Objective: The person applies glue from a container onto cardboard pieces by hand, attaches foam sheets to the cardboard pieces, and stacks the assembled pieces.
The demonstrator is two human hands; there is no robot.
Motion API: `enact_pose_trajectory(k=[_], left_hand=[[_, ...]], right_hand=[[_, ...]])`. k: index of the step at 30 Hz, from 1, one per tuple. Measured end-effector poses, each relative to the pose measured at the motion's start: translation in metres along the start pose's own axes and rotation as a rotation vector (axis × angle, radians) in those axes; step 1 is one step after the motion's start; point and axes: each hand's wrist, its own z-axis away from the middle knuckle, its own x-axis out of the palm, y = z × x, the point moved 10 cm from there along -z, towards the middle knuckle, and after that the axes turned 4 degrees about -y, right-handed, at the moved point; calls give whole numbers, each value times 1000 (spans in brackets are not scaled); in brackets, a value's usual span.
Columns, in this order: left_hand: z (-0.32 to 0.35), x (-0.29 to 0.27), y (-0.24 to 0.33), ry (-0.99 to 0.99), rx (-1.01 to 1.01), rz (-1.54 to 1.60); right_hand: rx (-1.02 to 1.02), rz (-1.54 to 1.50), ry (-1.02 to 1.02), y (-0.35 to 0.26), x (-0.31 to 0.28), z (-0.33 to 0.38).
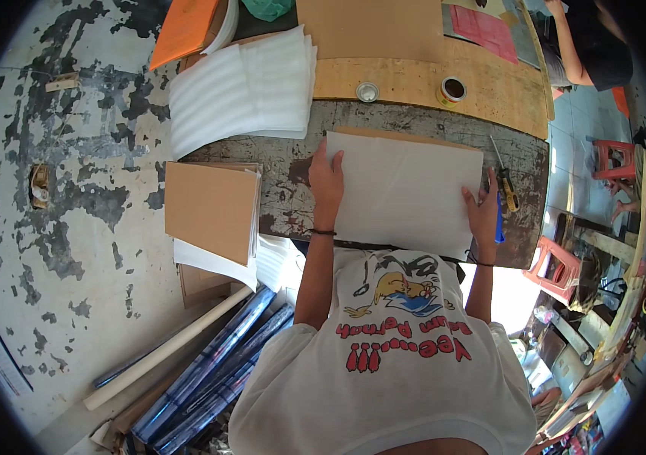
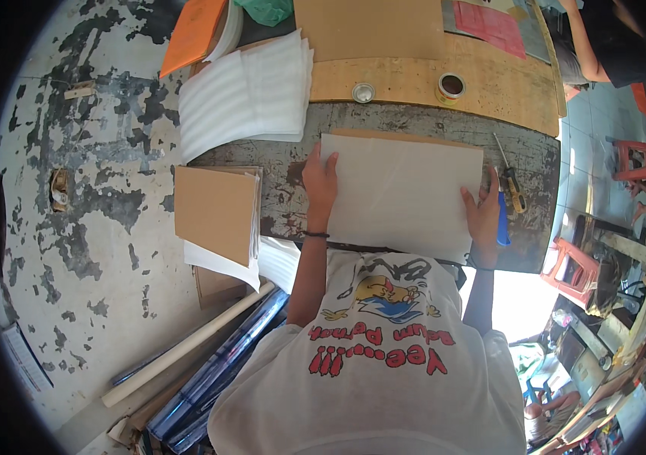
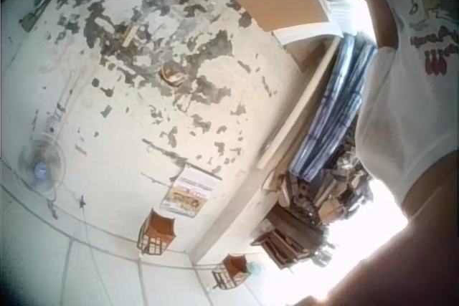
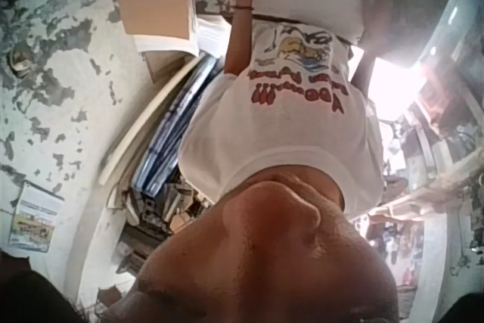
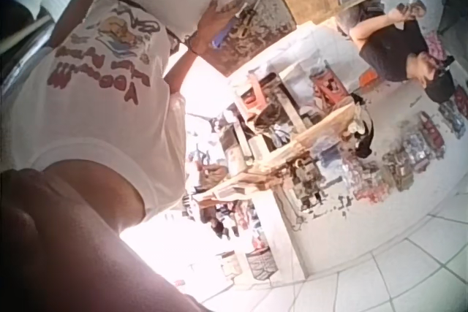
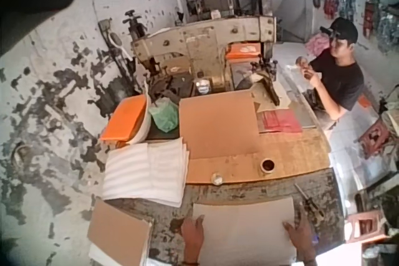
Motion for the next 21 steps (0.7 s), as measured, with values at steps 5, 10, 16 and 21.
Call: enact_pose_trajectory(k=[5,10,16,21], left_hand=[[-6,5,19,87,27,-200],[-10,18,19,105,74,-327],[-12,24,17,135,83,-399],[-13,22,27,198,153,-403]], right_hand=[[-196,251,280,-11,-12,3],[7,174,198,10,-17,-6],[-48,260,229,5,-14,-1],[-30,236,247,6,-13,2]])
